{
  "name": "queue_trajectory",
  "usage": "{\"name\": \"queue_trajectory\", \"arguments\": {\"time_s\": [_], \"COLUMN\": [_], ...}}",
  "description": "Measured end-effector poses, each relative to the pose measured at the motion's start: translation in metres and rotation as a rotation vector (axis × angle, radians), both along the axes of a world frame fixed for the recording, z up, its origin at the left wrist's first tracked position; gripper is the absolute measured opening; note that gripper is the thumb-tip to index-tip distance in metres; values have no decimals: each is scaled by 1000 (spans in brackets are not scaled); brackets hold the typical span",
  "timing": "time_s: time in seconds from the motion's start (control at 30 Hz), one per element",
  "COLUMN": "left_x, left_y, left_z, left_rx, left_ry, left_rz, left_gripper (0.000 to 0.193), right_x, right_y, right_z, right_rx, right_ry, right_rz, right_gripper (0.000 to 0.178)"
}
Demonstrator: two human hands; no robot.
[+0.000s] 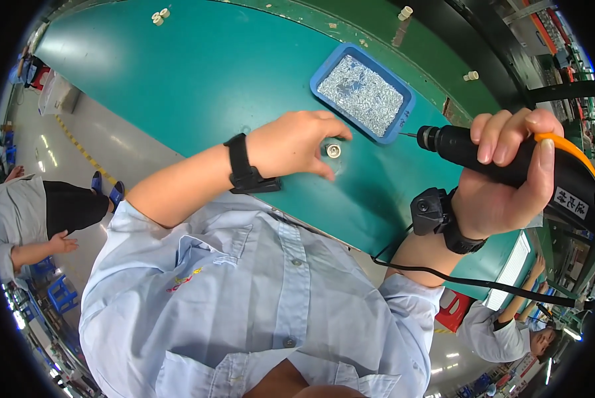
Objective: Assembling electronic components using an electric screwdriver to drive screws into plastic parts.
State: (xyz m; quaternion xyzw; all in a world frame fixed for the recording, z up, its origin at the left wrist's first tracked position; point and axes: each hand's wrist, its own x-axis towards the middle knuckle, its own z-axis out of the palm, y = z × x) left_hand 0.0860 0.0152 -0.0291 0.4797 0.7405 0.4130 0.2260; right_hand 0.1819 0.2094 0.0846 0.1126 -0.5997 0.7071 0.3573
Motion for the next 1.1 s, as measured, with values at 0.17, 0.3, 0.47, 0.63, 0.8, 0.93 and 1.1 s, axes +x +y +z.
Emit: {"name": "queue_trajectory", "arguments": {"time_s": [0.17,0.3,0.47,0.63,0.8,0.93,1.1], "left_x": [-43,-67,-75,-74,-59,-53,-55], "left_y": [25,62,73,65,74,70,73], "left_z": [26,-7,-12,-21,-20,-20,-31], "left_rx": [81,73,-55,150,157,121,246], "left_ry": [138,336,206,205,251,245,224], "left_rz": [30,-35,-110,4,-19,26,102], "left_gripper": [27,23,14,8,11,14,12], "right_x": [-3,-6,-12,-16,-9,-9,-8], "right_y": [-2,-5,-8,-11,-13,-14,-10], "right_z": [-2,-2,-6,-8,-13,-21,-35], "right_rx": [8,47,51,-4,-36,-31,22], "right_ry": [-2,-56,-75,-78,-99,-88,-98], "right_rz": [-36,-43,-90,-52,-167,-150,-108], "right_gripper": [25,25,23,22,20,18,15]}}
